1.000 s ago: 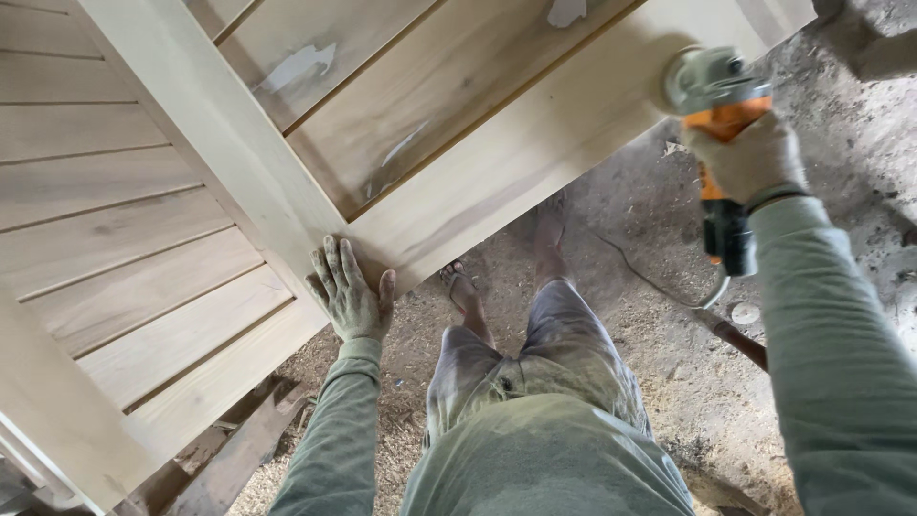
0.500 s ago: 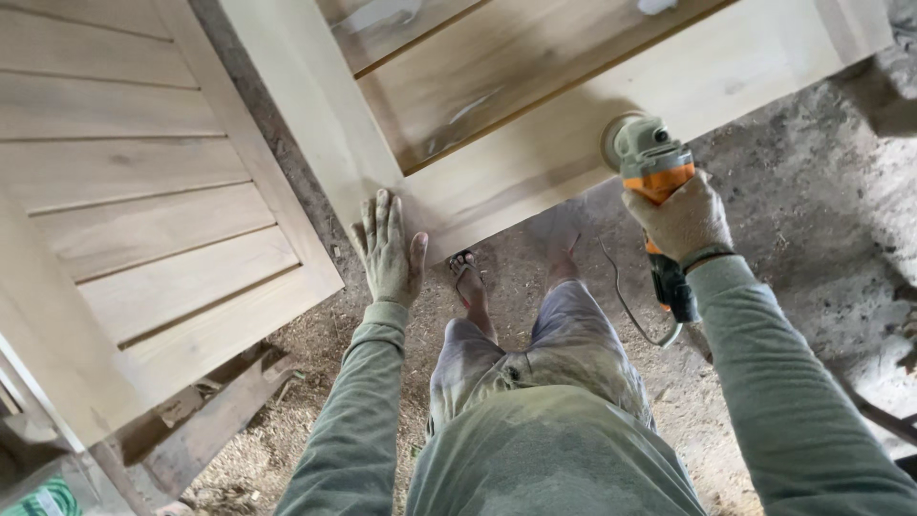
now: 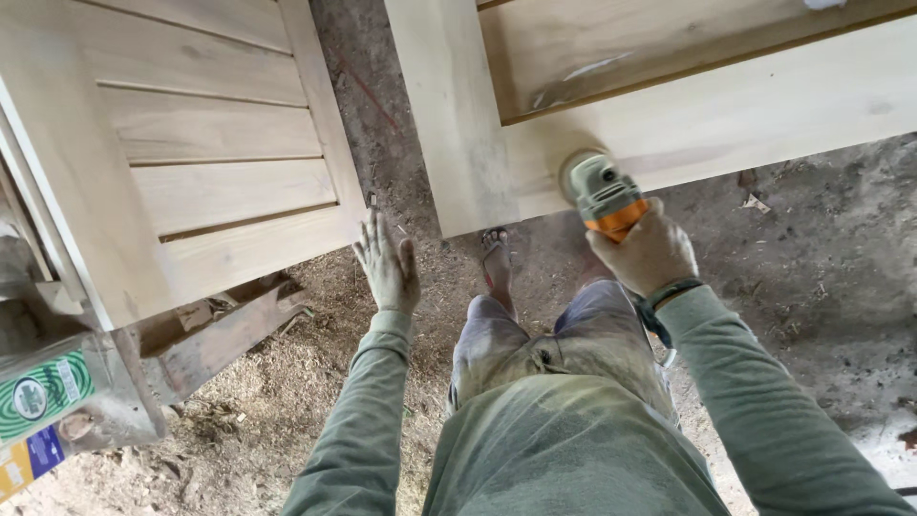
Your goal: The person uses an electric angle grinder with a sanding disc to smooth the surface of a wooden door. They systematically move the tool across the door's panels and frame, generating sawdust as they work.
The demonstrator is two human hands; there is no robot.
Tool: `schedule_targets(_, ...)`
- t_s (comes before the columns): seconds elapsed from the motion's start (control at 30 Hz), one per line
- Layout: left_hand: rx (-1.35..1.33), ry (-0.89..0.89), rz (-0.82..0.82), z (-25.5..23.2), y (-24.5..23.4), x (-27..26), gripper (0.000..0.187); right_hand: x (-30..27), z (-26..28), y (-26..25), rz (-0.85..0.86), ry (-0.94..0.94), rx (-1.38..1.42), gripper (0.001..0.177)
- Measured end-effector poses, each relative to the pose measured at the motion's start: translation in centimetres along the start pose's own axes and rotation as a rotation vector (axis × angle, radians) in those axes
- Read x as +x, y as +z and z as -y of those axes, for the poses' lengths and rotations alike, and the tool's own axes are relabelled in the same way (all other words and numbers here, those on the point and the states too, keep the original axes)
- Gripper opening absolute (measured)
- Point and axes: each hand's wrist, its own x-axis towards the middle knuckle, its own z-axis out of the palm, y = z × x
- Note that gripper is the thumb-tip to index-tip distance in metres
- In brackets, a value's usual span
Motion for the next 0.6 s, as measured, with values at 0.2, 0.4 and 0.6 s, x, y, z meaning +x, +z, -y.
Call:
schedule_targets(0.2,-0.074,-0.091,-0.081,1.6,-0.3,-1.3,0.087,-0.1,5.0,2.0,0.117,-0.152,-0.014,0.06)
schedule_targets(0.4,-0.145,-0.114,-0.12,-0.8,0.1,0.3,0.089,0.1,9.8,2.1,0.257,-0.24,-0.123,0.061)
schedule_targets(0.6,-0.172,-0.029,-0.125,-4.2,0.7,2.9,0.088,1.9,8.2,-0.9,0.276,-0.231,-0.113,0.057)
